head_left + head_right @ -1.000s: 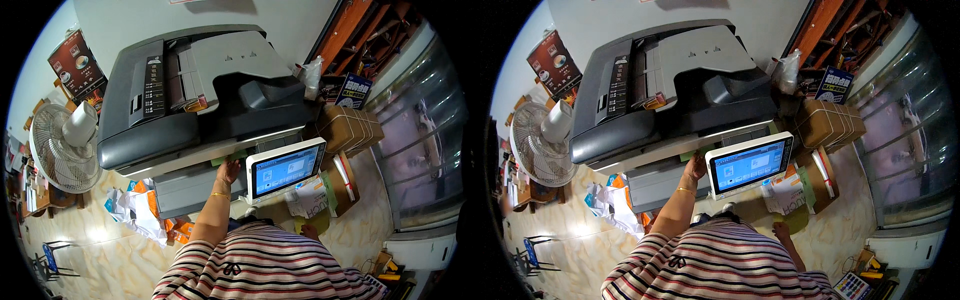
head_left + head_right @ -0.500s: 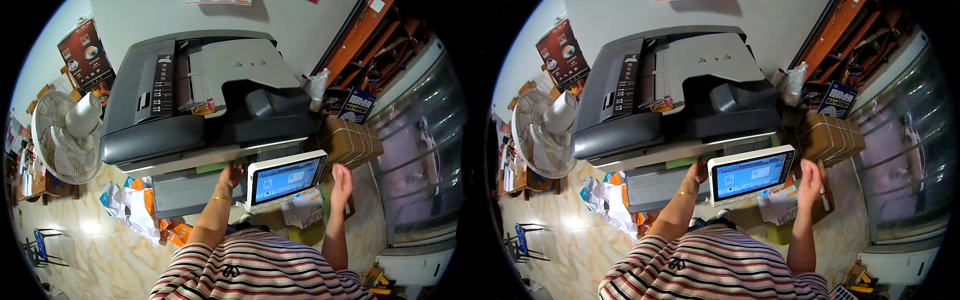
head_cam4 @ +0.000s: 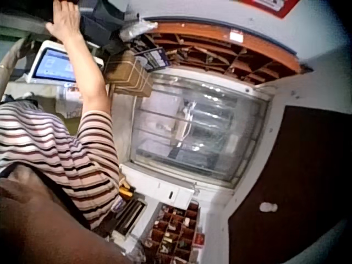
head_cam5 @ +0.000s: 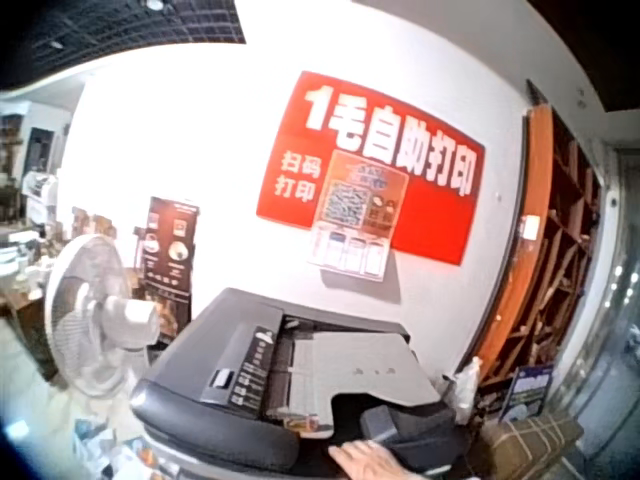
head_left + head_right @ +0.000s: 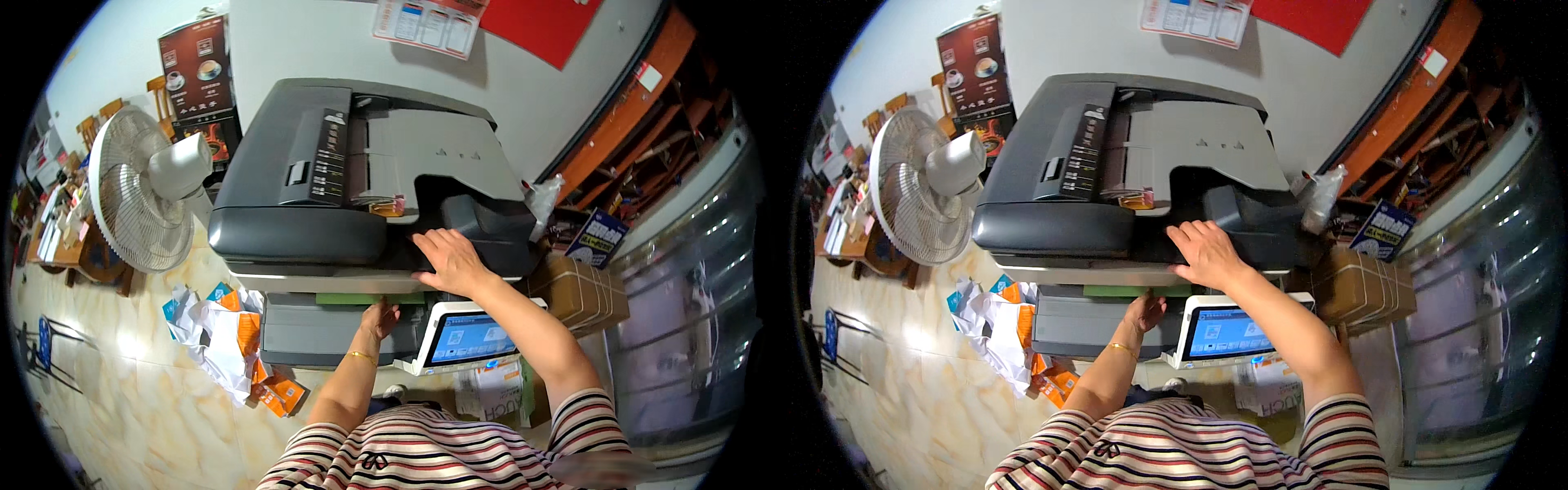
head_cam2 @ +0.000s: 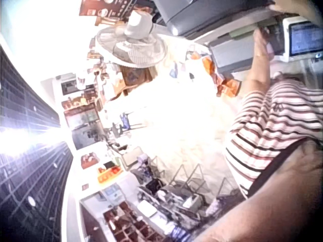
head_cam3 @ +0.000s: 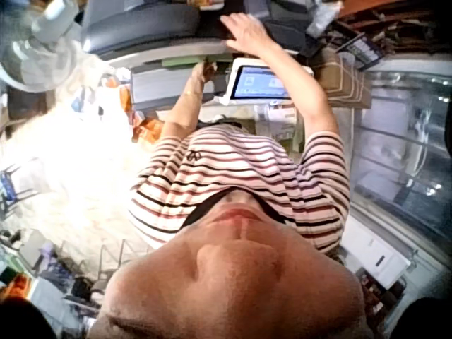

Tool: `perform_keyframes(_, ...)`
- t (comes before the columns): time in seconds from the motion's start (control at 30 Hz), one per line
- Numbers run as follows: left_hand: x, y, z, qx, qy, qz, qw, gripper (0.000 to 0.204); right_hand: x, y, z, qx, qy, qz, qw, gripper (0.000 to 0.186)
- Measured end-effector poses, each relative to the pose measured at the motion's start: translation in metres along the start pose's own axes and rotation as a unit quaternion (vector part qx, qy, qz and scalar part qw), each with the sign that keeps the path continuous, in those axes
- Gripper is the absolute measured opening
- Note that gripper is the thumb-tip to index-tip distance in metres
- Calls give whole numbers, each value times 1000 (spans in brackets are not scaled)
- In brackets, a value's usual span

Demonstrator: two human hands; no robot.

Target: The person places a document on a photocopier, operates the touchscreen to print, and retrieves the printed sheets. They then move to a paper cutter, align the sheets, and trim the edges using the machine's blade.

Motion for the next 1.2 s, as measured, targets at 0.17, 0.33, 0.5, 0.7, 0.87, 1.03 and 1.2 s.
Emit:
perform_keyframes(0.17, 19, -2, -13, -54, -29, 22, 998, 19, 0, -8, -2, 52, 24, -70, 996, 53)
perform_keyframes(0.33, 31, -3, -27, -8, 7, 21, 1000, 20, -2, -25, -37, 97, 36, -81, 991, 42)
perform_keyframes(0.5, 48, 5, -35, 31, 10, 46, 998, 25, 3, -64, -100, 189, 46, -41, 980, 23)
perform_keyframes(0.7, 65, 19, -42, 5, 30, 115, 993, 28, -13, -92, -109, 394, 172, -54, 901, 34)
perform_keyframes(0.87, 83, 34, -47, 18, 45, 116, 992, 26, -43, -90, 23, 46, -17, -5, 999, 68)
perform_keyframes(1.03, 98, 43, -49, 111, 43, 136, 984, 23, -45, -72, 82, -198, 11, 132, 971, 88)
perform_keyframes(1.2, 111, 60, -44, 83, 99, 168, 977, 23, -57, -50, 71, -171, 10, 85, 981, 90)
Point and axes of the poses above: each hand's wrist, its own y-axis away from the middle knuckle, its own z-axis out of the palm, x = y × z, the point moved 2 cm from there along -y, towards the middle knuckle, and after that the axes turned 14 degrees about x, right-handed, at the moved point
